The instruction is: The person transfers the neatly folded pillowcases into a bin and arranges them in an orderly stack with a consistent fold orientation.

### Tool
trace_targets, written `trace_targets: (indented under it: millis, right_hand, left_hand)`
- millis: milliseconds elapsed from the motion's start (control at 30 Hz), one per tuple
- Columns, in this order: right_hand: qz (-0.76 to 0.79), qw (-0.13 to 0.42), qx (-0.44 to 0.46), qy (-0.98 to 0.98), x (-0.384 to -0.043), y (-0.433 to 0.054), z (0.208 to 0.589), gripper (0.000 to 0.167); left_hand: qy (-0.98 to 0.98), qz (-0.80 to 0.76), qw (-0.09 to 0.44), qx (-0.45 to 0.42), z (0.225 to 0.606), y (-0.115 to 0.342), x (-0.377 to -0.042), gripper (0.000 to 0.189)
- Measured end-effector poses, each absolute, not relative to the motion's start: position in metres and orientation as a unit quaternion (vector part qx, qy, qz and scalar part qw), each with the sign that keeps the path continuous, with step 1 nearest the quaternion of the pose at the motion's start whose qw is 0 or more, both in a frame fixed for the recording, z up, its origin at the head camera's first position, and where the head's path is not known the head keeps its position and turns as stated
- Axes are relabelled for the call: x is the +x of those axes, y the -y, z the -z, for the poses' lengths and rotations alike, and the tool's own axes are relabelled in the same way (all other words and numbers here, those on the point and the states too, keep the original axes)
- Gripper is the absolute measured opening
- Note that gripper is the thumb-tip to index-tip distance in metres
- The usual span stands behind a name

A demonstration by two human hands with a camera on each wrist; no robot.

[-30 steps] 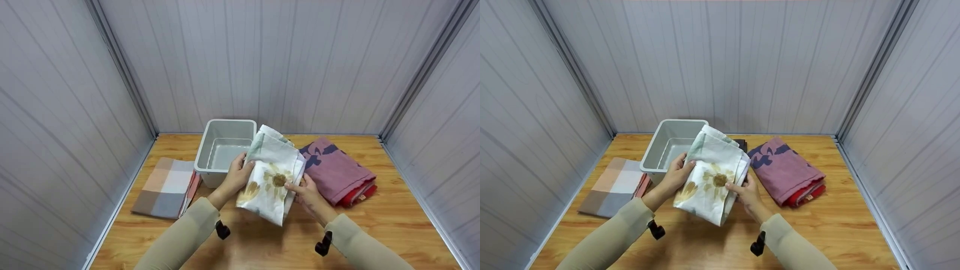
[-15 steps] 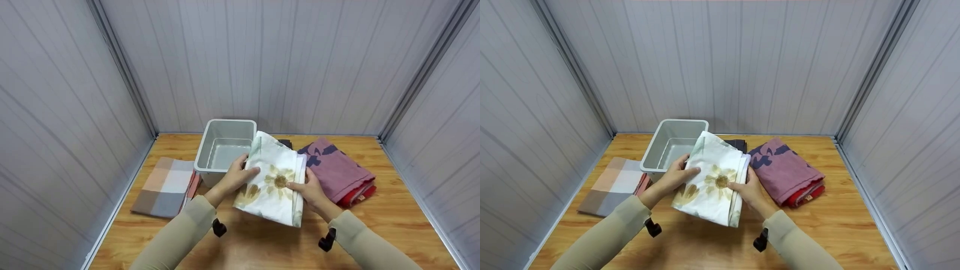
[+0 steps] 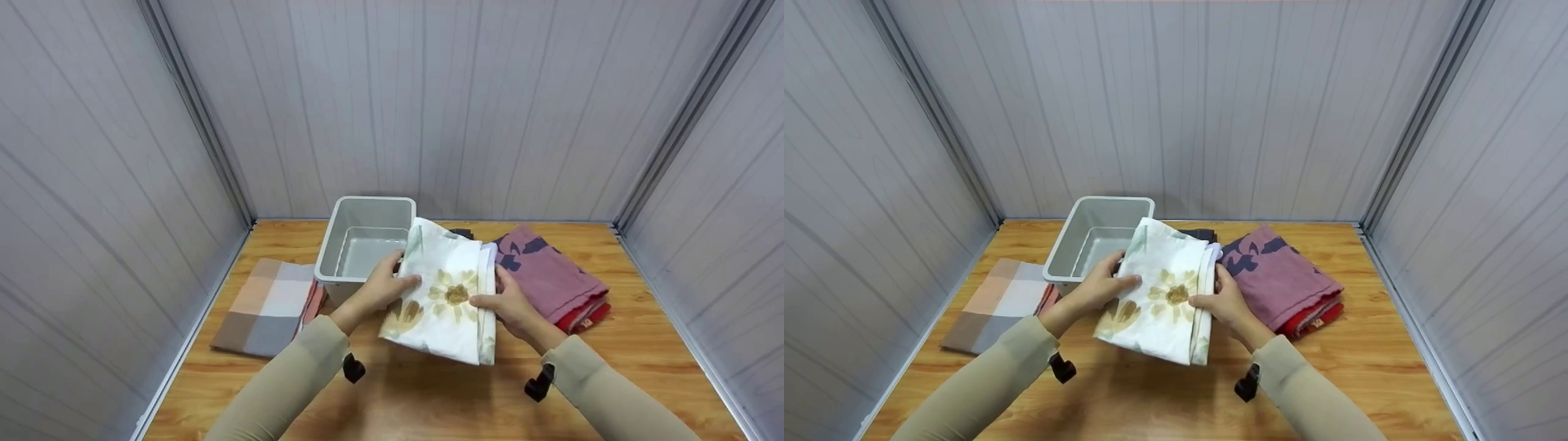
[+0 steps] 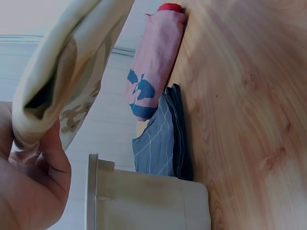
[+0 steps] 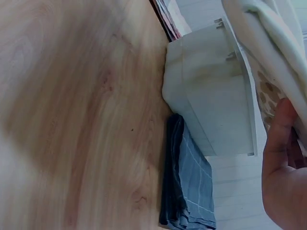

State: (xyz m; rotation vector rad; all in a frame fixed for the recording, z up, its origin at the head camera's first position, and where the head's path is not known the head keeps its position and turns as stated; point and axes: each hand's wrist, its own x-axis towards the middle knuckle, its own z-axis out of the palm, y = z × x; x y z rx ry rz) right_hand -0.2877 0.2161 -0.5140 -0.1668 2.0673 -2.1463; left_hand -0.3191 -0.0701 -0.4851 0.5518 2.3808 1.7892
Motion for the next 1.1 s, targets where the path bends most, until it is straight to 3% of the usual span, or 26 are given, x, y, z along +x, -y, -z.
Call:
trace_targets:
  millis: [467,733,1100]
  right_hand:
    - [0.717,0.076,-0.049,-0.691,-0.298,-0.221,0.500,0.094]
    - [0.715,0.054,-0.023,-0.696,-0.302,-0.221,0.493,0.087]
    - [0.701,0.032,-0.019,-0.712,-0.309,-0.221,0.480,0.074]
  left_hand:
    - [-0.716,-0.674,0.125,0.134,0.479,0.077,-0.327,0.072]
    - [-0.681,-0.700,0.182,0.116,0.475,0.081,-0.331,0.061]
    - [-0.711,-0.675,0.159,0.118,0.467,0.081,-0.336,0.058]
